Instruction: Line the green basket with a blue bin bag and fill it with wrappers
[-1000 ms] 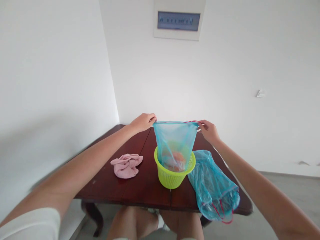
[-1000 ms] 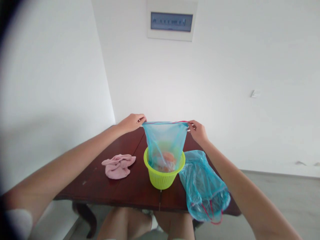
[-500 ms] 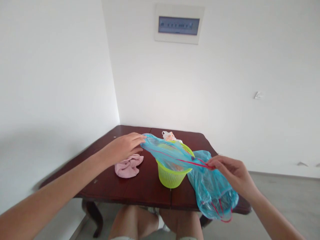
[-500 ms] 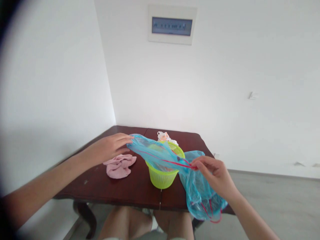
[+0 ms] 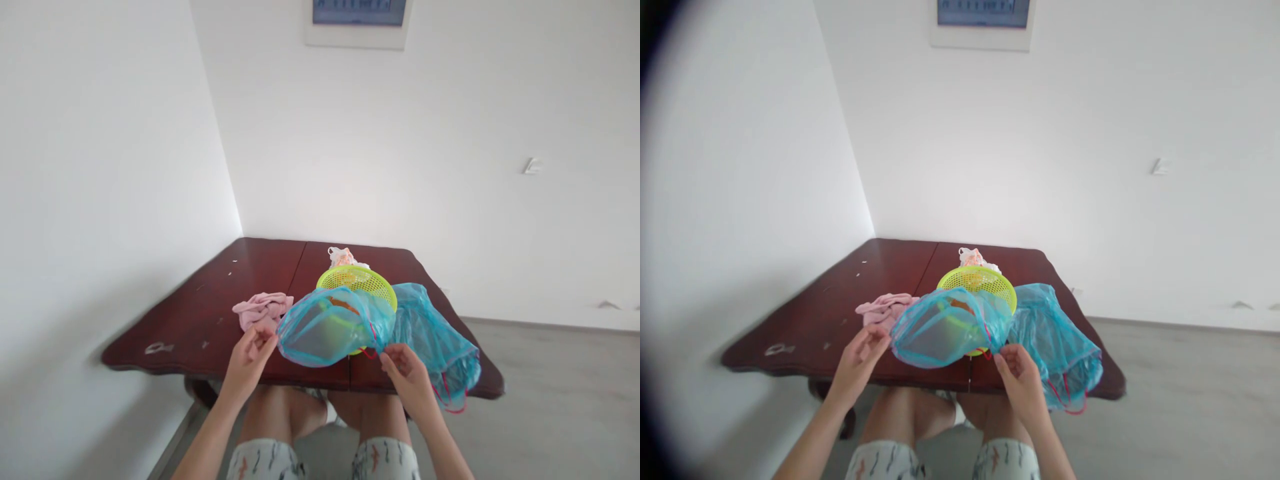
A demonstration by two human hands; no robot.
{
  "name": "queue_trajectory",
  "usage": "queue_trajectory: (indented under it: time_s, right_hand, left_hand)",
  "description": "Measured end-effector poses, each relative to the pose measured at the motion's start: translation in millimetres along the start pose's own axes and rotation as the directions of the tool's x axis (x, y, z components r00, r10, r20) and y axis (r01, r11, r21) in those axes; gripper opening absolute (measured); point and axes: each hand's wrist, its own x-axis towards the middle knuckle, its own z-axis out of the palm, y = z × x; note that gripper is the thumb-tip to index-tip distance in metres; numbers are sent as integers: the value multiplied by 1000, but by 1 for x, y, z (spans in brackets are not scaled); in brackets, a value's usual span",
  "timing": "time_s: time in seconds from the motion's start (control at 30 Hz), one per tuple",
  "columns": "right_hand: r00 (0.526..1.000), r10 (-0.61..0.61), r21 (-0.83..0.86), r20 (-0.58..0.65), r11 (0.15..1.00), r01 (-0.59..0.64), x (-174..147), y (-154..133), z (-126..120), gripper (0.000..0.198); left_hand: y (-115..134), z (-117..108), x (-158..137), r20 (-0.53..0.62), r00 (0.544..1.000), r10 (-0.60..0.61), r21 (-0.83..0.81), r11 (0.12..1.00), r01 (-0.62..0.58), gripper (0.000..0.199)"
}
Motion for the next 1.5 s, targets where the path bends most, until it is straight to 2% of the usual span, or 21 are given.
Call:
queue_trajectory:
  time_s: [0.07,0.13,0.23,0.3,0.37,0.43,0.57,0.77,0.93,1.0,1.07,1.13,1.2,1.23,1.3,1.4,1.5]
  right_hand:
    - [999,-37,-59,-23,998,35,-6,4,1,47]
    - [994,-61,-121,-95,991,50,-11,10,3,49]
    - [984,-38,-115,-175,993,18,-14,27,9,59]
    - [984,11,-29,-180,999,-16,-14,39,16,60]
    - [987,42,61,-157,998,-32,-12,46,21,58]
    - [990,41,95,-133,995,-29,-10,47,24,55]
    - [987,19,-5,-160,1000,-20,-9,30,19,57]
    - [968,22,-41,-249,999,-33,-14,-10,-6,74]
    - [957,32,119,-287,993,2,-19,-41,-32,68]
    - [962,41,243,-271,970,28,-20,-51,-37,63]
    - [963,41,351,-268,935,57,-19,-60,-38,57]
    - [961,42,399,-273,914,74,-18,-66,-36,55]
    - [967,41,404,-250,912,66,-18,-69,-33,55]
    - [974,39,404,-225,913,57,-18,-70,-31,56]
    - [985,30,410,-172,911,43,-18,-72,-26,55]
    - [986,18,441,-163,896,56,-19,-72,-20,54]
    - [986,16,485,-164,872,66,-22,-74,-19,54]
  left_hand:
    - [-11,7,2,-34,996,-81,-54,995,79,44]
    - [-17,14,5,42,992,-121,-64,990,124,54]
    - [-18,23,6,161,981,-111,27,994,108,44]
    - [-15,29,6,175,981,-81,77,995,68,36]
    - [-10,34,5,177,982,-68,61,996,58,35]
    - [-5,38,4,205,974,-96,1,995,98,37]
    - [0,35,3,254,954,-158,-60,982,179,40]
    - [0,18,12,157,980,-122,64,992,113,48]
    - [0,6,26,94,979,-182,-43,981,187,57]
    - [-3,3,29,120,965,-235,-116,962,249,58]
    - [-6,0,32,156,955,-253,-107,957,271,55]
    - [-7,-2,32,165,968,-188,-4,981,192,46]
    - [-1,0,29,167,986,-13,158,987,-14,32]
    - [4,3,27,188,978,92,230,964,-135,31]
    - [16,16,22,283,925,253,303,892,-336,39]
    - [27,47,17,444,840,311,331,815,-476,33]
    - [20,77,17,509,808,296,406,745,-529,20]
